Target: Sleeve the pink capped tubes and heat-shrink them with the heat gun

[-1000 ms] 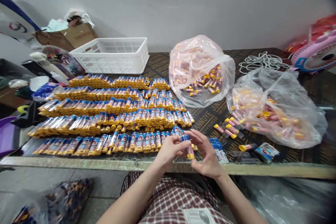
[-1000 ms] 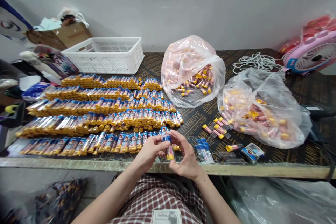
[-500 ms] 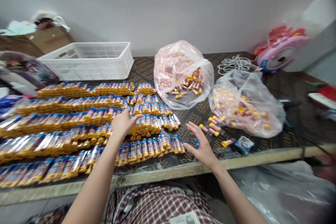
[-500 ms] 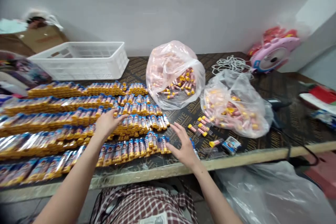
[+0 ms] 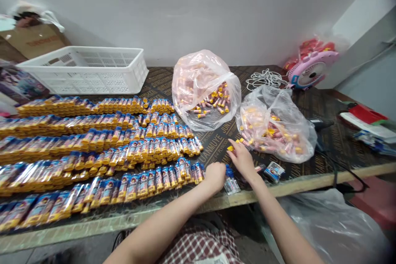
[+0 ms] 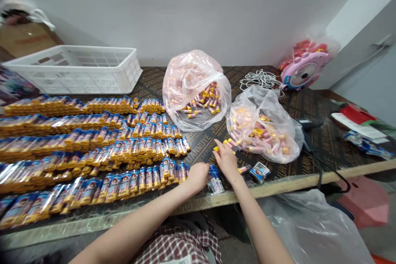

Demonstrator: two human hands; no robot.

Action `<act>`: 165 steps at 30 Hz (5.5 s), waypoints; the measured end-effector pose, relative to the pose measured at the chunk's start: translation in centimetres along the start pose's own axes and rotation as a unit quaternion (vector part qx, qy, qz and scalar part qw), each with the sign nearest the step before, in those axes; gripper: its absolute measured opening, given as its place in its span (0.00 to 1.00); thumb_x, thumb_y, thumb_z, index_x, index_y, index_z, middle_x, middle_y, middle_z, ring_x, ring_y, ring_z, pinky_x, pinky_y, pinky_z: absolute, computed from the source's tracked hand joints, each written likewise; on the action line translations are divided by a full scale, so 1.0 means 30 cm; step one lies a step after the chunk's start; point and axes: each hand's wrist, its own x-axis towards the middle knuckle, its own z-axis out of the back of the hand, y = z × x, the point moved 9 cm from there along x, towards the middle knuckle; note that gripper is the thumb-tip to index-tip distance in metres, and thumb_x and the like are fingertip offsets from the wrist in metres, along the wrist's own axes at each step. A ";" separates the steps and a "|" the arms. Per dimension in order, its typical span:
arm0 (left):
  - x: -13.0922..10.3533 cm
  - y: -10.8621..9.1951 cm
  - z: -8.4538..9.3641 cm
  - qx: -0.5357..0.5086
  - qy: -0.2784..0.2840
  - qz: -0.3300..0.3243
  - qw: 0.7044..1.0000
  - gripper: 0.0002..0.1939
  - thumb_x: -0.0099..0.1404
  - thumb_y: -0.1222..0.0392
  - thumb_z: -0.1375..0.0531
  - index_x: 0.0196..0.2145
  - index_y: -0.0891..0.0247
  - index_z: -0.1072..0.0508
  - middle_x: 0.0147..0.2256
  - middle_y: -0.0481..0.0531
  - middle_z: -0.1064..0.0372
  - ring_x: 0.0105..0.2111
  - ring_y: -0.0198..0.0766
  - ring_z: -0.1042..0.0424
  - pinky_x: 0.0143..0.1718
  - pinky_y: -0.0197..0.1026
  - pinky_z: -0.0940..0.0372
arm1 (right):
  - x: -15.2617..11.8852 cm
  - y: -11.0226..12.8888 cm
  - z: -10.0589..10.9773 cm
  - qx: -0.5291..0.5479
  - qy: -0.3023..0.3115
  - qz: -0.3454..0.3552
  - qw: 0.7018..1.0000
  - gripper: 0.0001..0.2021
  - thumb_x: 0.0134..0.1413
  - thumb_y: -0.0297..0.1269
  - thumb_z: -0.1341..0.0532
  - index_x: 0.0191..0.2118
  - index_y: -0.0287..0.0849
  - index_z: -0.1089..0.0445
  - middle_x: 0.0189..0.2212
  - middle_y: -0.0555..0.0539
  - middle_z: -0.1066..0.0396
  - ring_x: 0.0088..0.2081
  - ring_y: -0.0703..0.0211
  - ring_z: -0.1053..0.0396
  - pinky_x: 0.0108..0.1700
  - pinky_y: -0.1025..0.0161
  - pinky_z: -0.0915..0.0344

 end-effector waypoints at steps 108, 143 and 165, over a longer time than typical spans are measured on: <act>-0.257 0.092 0.173 -0.678 0.040 0.154 0.718 0.20 0.45 0.51 0.31 0.30 0.70 0.27 0.25 0.51 0.29 0.21 0.30 0.31 0.24 0.33 0.36 | -0.223 0.375 0.118 0.530 0.019 0.082 0.844 0.43 0.36 0.20 0.44 0.62 0.50 0.52 0.56 0.43 0.41 0.54 0.50 0.37 0.55 0.51 0.38; -0.370 0.461 0.709 -0.068 -0.372 0.189 0.906 0.21 0.64 0.47 0.50 0.30 0.64 0.26 0.24 0.51 0.30 0.25 0.36 0.34 0.29 0.36 0.44 | -0.093 -0.013 -0.093 0.024 0.035 -0.018 0.999 0.16 0.51 0.40 0.43 0.43 0.38 0.30 0.33 0.40 0.29 0.39 0.47 0.33 0.44 0.51 0.37; -0.024 0.016 -0.011 0.068 0.043 0.037 0.996 0.10 0.63 0.64 0.48 0.34 0.62 0.26 0.34 0.60 0.26 0.37 0.46 0.27 0.37 0.41 0.38 | -0.266 -0.126 0.154 0.468 -0.119 -0.246 0.841 0.20 0.51 0.49 0.41 0.47 0.43 0.33 0.27 0.49 0.33 0.28 0.57 0.31 0.31 0.59 0.31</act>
